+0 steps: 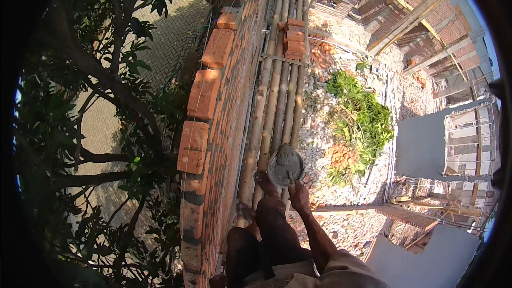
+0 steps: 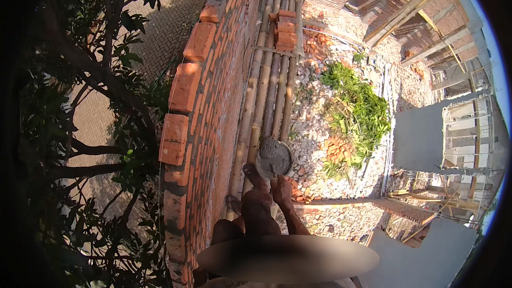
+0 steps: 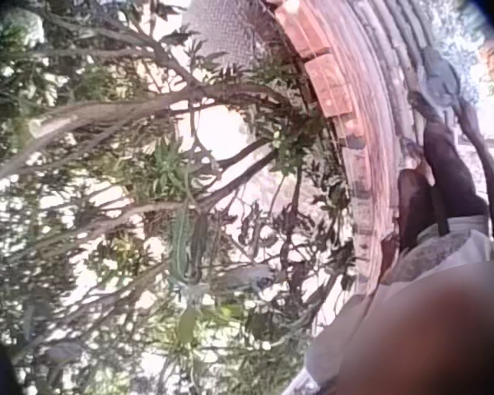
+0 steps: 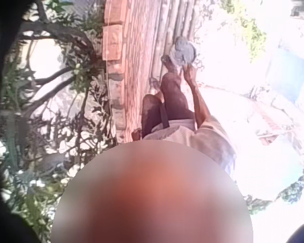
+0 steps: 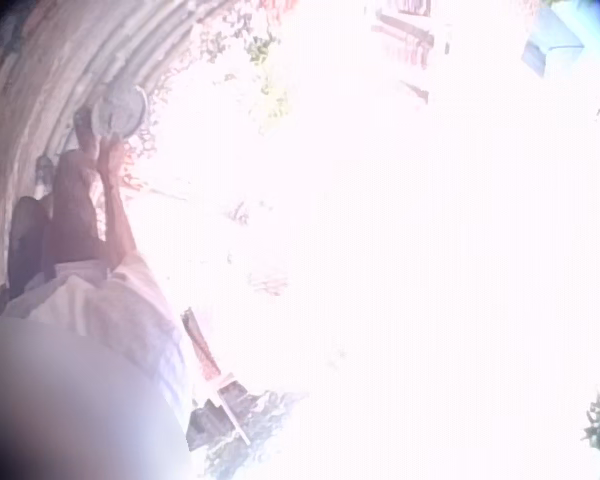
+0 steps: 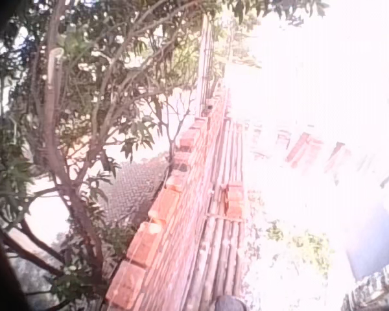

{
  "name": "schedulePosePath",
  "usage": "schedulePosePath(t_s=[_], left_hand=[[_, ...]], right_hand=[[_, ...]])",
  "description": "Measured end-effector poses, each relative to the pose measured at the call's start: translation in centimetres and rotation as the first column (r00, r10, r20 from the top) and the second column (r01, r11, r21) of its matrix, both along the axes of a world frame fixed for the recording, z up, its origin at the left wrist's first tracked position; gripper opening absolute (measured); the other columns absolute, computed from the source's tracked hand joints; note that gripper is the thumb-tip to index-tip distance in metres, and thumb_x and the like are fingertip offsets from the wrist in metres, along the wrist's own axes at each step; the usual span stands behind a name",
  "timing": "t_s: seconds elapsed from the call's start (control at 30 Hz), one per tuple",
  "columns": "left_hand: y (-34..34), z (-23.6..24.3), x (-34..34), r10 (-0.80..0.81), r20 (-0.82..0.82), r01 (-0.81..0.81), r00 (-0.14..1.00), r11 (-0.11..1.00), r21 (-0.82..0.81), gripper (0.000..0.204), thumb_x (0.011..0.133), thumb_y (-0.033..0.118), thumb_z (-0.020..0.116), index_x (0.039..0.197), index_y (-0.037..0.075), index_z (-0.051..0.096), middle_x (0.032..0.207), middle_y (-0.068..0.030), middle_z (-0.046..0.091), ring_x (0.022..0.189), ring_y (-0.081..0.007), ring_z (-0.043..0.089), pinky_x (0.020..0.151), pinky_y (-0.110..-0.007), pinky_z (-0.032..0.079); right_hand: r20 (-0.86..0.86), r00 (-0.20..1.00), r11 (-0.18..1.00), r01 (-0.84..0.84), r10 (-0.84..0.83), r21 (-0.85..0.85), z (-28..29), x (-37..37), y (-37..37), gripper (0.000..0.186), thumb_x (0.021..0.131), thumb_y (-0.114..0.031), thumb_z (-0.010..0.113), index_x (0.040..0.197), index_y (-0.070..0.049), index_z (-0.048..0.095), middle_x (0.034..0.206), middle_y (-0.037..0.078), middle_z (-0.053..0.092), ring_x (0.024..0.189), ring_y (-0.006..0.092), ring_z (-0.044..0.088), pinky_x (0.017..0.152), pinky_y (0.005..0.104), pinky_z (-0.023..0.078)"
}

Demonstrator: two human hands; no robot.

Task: The person scoops mortar from a bucket with a trowel and applies it to a brick wall under construction. They place bricks onto the mortar, tap them into position, and continue the cycle of applying mortar and laying bricks along the wall.

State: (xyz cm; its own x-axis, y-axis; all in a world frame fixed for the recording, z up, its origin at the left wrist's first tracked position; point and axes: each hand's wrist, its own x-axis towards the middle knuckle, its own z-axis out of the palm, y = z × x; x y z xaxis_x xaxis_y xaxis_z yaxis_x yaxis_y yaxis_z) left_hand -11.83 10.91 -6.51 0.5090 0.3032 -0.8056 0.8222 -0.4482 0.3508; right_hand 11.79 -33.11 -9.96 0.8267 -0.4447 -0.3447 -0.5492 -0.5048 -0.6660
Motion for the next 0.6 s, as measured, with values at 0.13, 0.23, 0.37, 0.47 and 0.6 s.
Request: schedulePosePath(t_s=[0.13,0.23,0.37,0.47,0.6], left_hand=[[-1.5,2.6,2.0,-0.023,0.051,0.022,0.998,1.0,0.019,0.017,0.09,0.02,0.064,0.094,0.006,0.071,0.083,-0.0062,0.068,0.068,-0.0176,0.064,0.059,-0.036,0.05],[-3.2,4.0,2.5,-0.023,0.081,0.022,0.996,1.0,0.021,0.016,0.09,0.02,0.063,0.093,0.006,0.07,0.082,-0.0062,0.068,0.067,-0.0175,0.064,0.059,-0.035,0.05],[-5.9,5.0,3.3,-0.027,0.081,0.023,0.996,0.999,0.045,0.016,0.09,0.02,0.063,0.092,0.005,0.069,0.081,-0.0063,0.067,0.067,-0.0173,0.063,0.059,-0.035,0.049],[-7.6,5.7,3.7,-0.019,0.068,0.015,0.997,0.998,0.06,0.016,0.09,0.02,0.063,0.091,0.005,0.069,0.08,-0.0064,0.067,0.066,-0.0171,0.063,0.058,-0.035,0.049],[-9.3,6.5,3.9,-0.005,0.04,0.002,0.999,0.997,0.071,0.016,0.09,0.02,0.063,0.09,0.005,0.068,0.079,-0.0065,0.066,0.066,-0.017,0.062,0.058,-0.035,0.049]], right_hand=[[0.201,0.972,0.991,-0.104,0.12,-0.085,7.6,10.4,1.6,0.034,0.09,-0.03,0.058,0.09,0.004,0.056,0.068,0.022,0.057,0.065,0.0384,0.059,0.06,0.0467,0.044],[0.221,0.973,0.941,-0.141,0.073,0.309,12.2,20.7,3.2,0.029,0.094,-0.028,0.055,0.09,0.0,0.056,0.066,0.01,0.055,0.052,0.0194,0.055,0.048,0.0364,0.042],[0.242,0.969,0.696,-0.201,0.04,0.689,17.3,33.4,6.0,0.025,0.099,-0.025,0.05,0.093,-0.002,0.053,0.069,0.004,0.053,0.049,0.0125,0.049,0.042,0.0301,0.042],[0.412,0.911,0.35,-0.378,-0.027,0.857,18.6,41.1,7.2,0.026,0.103,-0.027,0.043,0.097,-0.003,0.052,0.071,0.006,0.055,0.051,0.0139,0.05,0.044,0.0327,0.045],[0.135,0.987,-0.144,-0.147,-0.087,0.979,17.9,48.8,8.4,0.029,0.105,-0.03,0.036,0.103,-0.005,0.051,0.077,0.005,0.056,0.057,0.0143,0.052,0.049,0.0332,0.049]])
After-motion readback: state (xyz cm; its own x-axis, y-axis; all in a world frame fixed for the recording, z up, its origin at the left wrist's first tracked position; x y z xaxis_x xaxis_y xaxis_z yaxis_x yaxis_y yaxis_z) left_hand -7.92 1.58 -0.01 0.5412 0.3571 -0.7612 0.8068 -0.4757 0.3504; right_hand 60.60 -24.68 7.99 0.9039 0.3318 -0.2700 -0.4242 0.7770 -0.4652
